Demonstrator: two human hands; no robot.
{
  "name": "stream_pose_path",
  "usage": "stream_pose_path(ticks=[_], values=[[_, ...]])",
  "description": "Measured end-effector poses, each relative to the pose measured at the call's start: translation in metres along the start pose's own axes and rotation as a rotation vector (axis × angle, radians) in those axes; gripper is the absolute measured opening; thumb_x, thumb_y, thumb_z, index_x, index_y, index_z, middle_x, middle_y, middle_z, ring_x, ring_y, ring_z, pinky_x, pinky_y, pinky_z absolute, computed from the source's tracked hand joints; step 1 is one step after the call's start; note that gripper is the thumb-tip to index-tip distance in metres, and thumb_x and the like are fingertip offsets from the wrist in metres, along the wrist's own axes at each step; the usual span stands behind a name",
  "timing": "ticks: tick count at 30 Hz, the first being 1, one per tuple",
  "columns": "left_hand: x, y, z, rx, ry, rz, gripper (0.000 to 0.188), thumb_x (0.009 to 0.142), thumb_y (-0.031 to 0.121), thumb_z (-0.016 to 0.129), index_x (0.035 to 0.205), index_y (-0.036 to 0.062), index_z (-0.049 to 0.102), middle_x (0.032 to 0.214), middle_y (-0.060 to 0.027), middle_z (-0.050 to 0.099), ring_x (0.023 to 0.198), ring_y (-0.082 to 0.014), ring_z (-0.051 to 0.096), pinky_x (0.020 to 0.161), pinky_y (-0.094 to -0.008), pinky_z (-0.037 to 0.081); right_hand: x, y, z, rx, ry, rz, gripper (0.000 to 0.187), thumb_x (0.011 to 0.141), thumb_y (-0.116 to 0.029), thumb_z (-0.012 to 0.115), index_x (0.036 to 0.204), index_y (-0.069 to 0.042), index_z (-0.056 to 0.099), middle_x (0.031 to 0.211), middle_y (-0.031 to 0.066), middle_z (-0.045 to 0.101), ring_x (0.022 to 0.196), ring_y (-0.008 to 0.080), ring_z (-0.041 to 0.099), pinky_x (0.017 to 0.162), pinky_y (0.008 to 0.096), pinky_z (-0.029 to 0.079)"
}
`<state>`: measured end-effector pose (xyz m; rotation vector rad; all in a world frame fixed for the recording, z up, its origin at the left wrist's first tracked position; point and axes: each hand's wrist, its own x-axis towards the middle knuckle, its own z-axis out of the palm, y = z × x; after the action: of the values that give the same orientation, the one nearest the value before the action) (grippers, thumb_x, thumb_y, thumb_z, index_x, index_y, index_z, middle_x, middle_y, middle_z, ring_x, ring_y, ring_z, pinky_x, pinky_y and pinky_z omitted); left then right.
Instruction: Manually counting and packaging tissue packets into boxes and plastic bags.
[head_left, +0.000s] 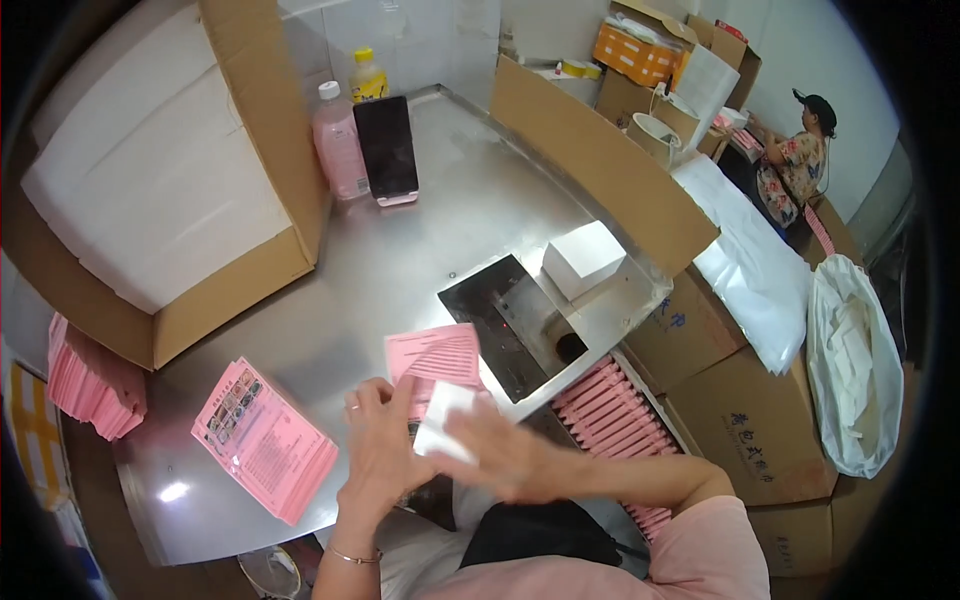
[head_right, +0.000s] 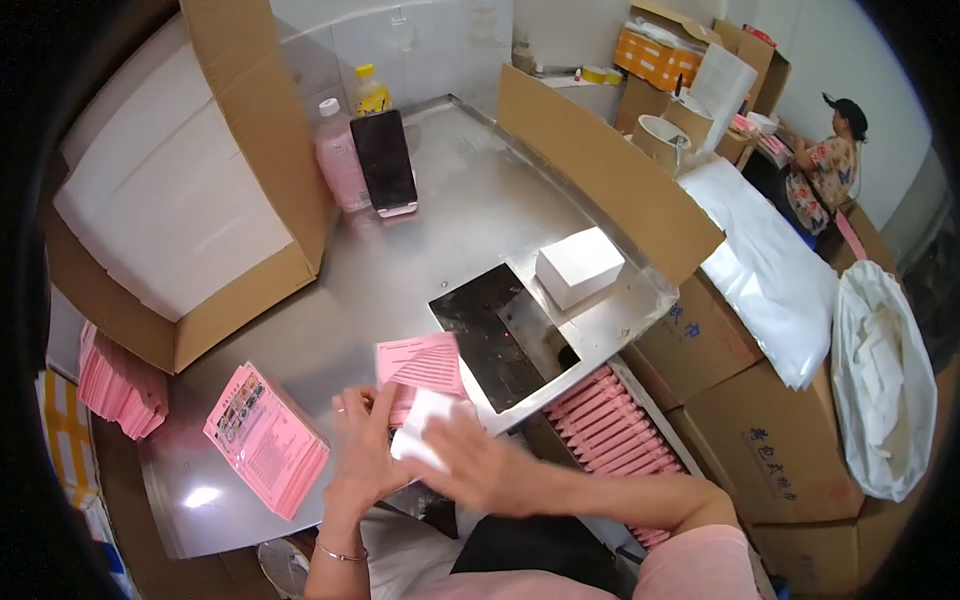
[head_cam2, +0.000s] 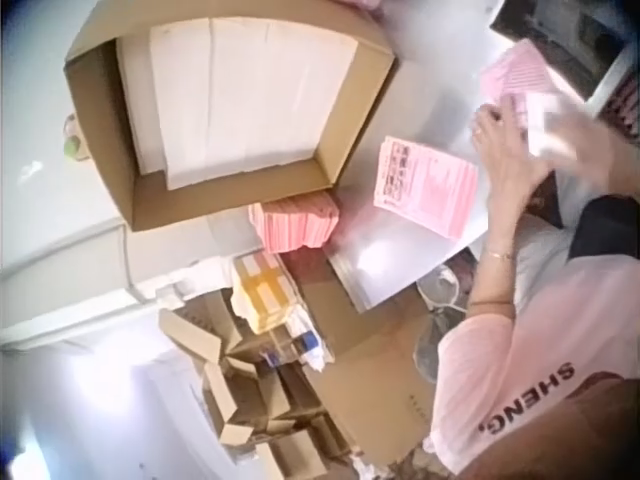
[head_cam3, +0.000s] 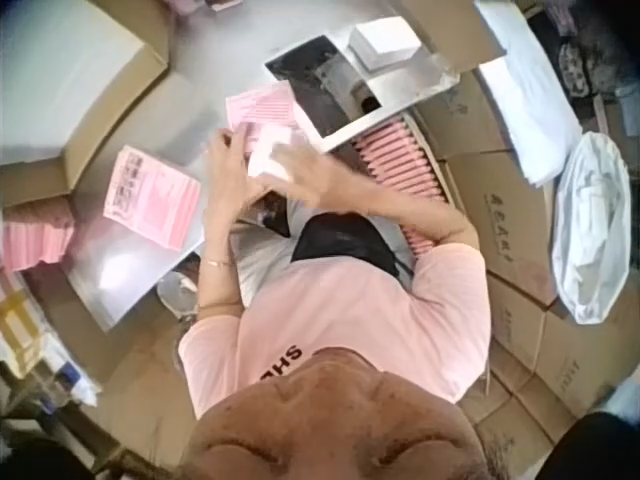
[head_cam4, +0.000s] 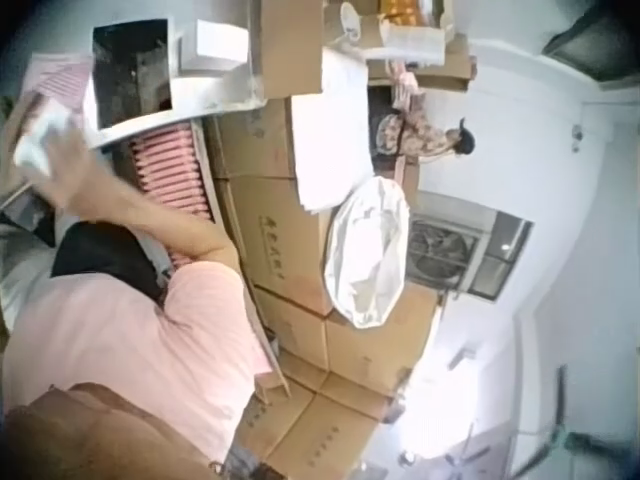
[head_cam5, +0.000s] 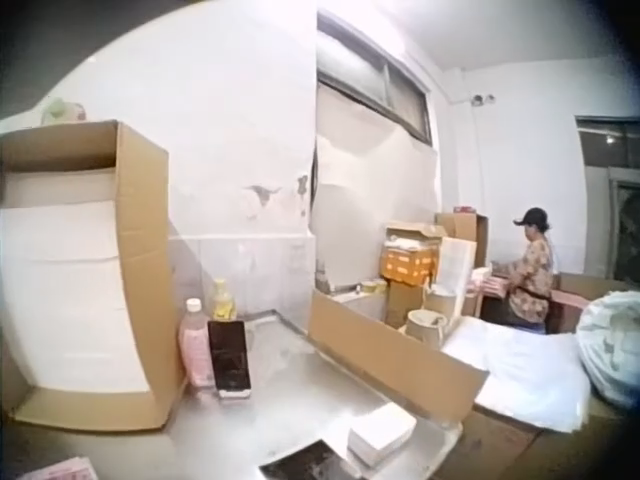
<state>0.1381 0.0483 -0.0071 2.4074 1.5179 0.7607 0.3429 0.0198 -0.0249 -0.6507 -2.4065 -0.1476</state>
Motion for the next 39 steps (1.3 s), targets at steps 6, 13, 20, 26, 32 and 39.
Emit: stream_pose_path(ticks=[6,13,20,26,32,39], values=[[0.007,0.029,0.013,-0.081,-0.003,0.046,0.082,0.073,0.016,0.076,0.147,0.0061,0.041,0.101,-0.0167,0.054,0.093,-0.0355,0.054,0.079,-0.0455,0.043,0.038,0.072,0.045,-0.159,-0.182,0.389,0.023,0.086,-0.019,0.060,0.103,-0.006,0.068,0.100,0.0156,0.064,0.095,0.0333,0.063,0.102,0.0701,0.033],[-0.039,0.004,-0.027,-0.145,-0.027,0.009,0.045,0.074,0.005,0.069,0.118,0.0047,0.060,0.101,-0.0137,0.057,0.093,-0.0327,0.055,0.080,-0.0445,0.044,-0.006,0.130,0.016,-0.011,-0.537,0.832,0.022,0.087,-0.010,0.055,0.072,0.001,0.067,0.070,0.0254,0.065,0.070,0.0431,0.068,0.065,0.0495,0.055],[-0.091,-0.069,-0.079,0.435,0.321,-0.456,0.033,0.072,0.003,0.060,0.105,0.0055,0.057,0.119,-0.0204,0.054,0.120,-0.0391,0.045,0.108,-0.0541,0.029,0.008,0.135,-0.056,-0.733,0.129,0.620,0.021,0.086,-0.012,0.067,0.105,-0.005,0.064,0.097,0.0118,0.061,0.094,0.0304,0.058,0.080,0.0451,0.043],[-0.078,-0.076,-0.087,0.342,-0.010,-0.366,0.026,0.086,0.005,0.059,0.112,0.0031,0.055,0.109,-0.0162,0.057,0.105,-0.0351,0.053,0.102,-0.0479,0.035,-0.024,0.177,-0.043,-0.667,0.162,0.738,0.011,0.087,-0.012,0.068,0.092,-0.002,0.067,0.091,0.0121,0.058,0.089,0.0297,0.056,0.078,0.0441,0.045],[-0.013,0.007,-0.008,-0.181,-0.061,-0.017,0.032,0.083,0.004,0.065,0.115,0.0026,0.058,0.110,-0.0194,0.056,0.104,-0.0386,0.055,0.089,-0.0409,0.045,-0.037,0.181,-0.052,-0.543,0.278,0.744,0.030,0.078,-0.005,0.067,0.108,-0.001,0.068,0.096,0.0149,0.061,0.097,0.0354,0.058,0.084,0.0440,0.048],[0.000,0.007,-0.007,0.066,-0.087,0.073,0.071,0.066,0.031,0.077,0.127,0.0024,0.057,0.140,-0.0238,0.047,0.125,-0.0452,0.048,0.086,-0.0496,0.041,0.015,0.055,0.010,-0.330,-0.234,0.235,0.037,0.082,-0.019,0.065,0.116,-0.004,0.064,0.112,0.0172,0.062,0.111,0.0356,0.060,0.109,0.0651,0.032]])
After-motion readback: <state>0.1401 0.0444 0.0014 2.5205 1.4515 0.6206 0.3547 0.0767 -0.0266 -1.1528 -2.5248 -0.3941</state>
